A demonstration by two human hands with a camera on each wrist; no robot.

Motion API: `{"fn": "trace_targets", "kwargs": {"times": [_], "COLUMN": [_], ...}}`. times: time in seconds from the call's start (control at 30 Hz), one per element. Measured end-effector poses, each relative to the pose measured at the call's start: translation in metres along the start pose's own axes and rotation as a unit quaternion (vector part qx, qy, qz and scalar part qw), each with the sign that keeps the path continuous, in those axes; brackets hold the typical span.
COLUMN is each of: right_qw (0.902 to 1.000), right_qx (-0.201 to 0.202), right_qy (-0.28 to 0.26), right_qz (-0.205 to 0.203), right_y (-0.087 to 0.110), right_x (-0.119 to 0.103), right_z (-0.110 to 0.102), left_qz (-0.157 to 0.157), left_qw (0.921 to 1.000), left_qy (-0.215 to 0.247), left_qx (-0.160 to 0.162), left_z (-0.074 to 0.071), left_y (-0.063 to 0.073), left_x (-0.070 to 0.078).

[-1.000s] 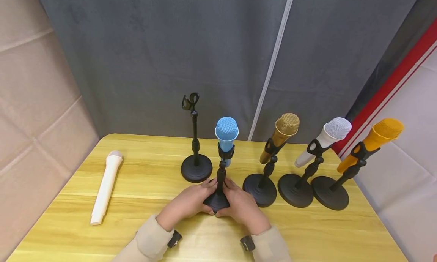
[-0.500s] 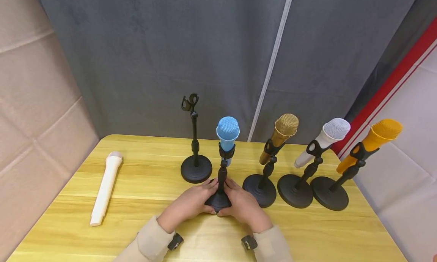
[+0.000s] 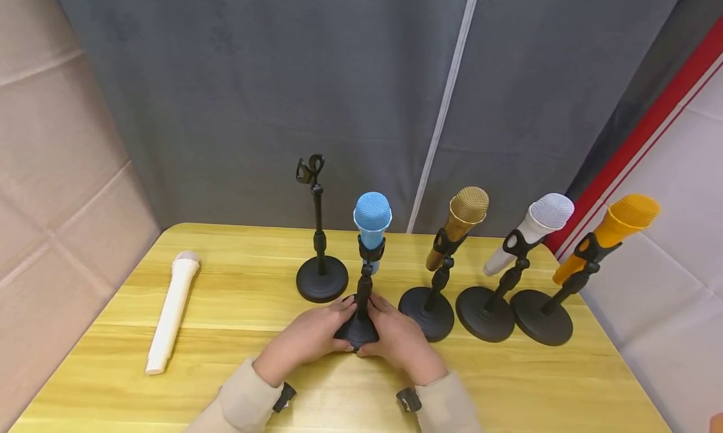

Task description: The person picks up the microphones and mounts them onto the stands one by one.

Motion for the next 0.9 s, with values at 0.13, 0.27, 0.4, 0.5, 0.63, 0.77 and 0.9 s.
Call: {"fn": "trace_targets", "kwargs": {"times": [0.13, 0.27, 0.4, 0.5, 0.63, 0.77, 0.9], "right_qw": [0.9999, 0.9998, 0.9999, 1.0, 0.9992, 0.9985, 0.9986], "right_qx": [0.001, 0.009, 0.012, 0.004, -0.011, -0.023, -0.037], "right_qy": [0.008, 0.014, 0.01, -0.002, -0.02, -0.019, -0.009], "right_qz": [0.011, 0.013, 0.003, 0.008, 0.033, 0.045, 0.037], "right_y": [0.001, 0.0, 0.001, 0.0, 0.001, 0.006, 0.012], "right_x": [-0.004, -0.008, -0.011, -0.014, -0.017, -0.021, -0.025], "right_z": [-0.001, -0.003, -0.005, -0.007, -0.014, -0.024, -0.034], "left_qz": [0.002, 0.004, 0.008, 0.004, 0.003, 0.006, 0.007], "left_qw": [1.0, 0.9999, 0.9999, 0.9999, 0.9999, 1.0, 0.999], "left_qy": [-0.003, -0.006, -0.005, -0.005, -0.006, 0.004, 0.035], "left_qx": [-0.005, -0.01, -0.01, -0.011, -0.013, 0.0, 0.029], "left_z": [-0.004, -0.006, -0.008, -0.009, -0.011, -0.016, -0.028], "left_y": [0.002, 0.002, 0.0, 0.001, 0.004, 0.013, 0.025], "left_x": [-0.001, -0.001, -0.001, -0.002, -0.005, -0.008, -0.016]}}
Point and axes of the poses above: each hand's wrist, its own y-axis away from the middle knuckle, its own z-axis out of the palm, x = y × z, the point moved 2 cm from there along -y, towards the middle knuckle, and after that the axes turned 12 degrees about x, right-handed, at the moved point
